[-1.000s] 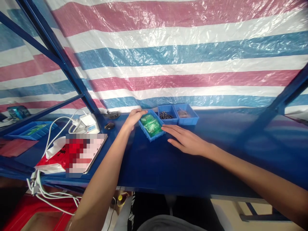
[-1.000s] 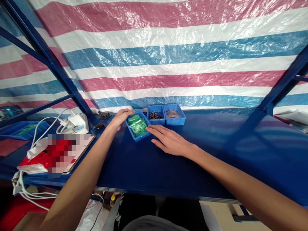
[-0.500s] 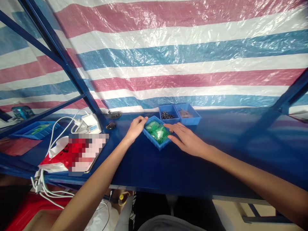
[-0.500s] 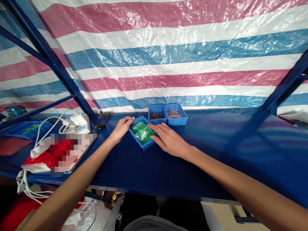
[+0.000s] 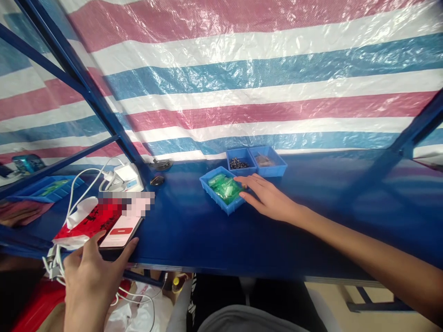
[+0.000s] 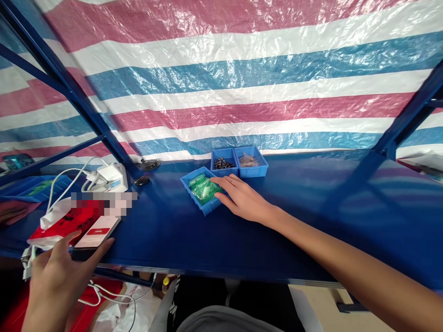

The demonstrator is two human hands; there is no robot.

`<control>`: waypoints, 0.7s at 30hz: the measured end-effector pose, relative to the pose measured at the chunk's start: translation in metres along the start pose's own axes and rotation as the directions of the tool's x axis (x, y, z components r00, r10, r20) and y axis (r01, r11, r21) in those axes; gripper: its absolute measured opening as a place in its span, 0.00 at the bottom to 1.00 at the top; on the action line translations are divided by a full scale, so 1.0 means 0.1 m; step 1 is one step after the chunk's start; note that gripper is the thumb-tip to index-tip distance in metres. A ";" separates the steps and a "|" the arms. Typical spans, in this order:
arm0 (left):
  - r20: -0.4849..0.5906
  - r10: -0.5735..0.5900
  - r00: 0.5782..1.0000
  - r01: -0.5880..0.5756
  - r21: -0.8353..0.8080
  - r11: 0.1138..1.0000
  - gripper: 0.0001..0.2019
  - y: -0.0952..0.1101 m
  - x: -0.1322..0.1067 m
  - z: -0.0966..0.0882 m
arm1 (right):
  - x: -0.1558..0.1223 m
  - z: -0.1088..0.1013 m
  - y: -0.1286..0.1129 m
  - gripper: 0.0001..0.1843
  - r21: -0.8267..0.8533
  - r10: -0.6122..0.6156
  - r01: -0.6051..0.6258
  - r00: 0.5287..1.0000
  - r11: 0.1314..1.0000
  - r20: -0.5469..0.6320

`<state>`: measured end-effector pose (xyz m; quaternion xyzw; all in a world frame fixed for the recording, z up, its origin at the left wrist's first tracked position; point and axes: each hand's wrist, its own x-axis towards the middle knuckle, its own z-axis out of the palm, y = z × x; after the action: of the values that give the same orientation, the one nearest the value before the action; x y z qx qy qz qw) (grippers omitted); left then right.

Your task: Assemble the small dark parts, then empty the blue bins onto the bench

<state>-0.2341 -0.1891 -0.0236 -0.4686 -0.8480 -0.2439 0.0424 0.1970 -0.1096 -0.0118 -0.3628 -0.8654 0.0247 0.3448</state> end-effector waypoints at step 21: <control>-0.133 0.328 0.935 -0.349 -0.199 0.916 0.27 1.26 -0.12 -0.16 | -0.01 0.00 0.00 0.20 -0.037 -0.019 0.017 0.998 0.999 -0.052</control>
<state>-0.1277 -0.1499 0.0338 -0.5978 -0.7188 -0.3474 0.0728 0.1976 -0.1098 -0.0127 -0.3618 -0.8596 -0.0037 0.3607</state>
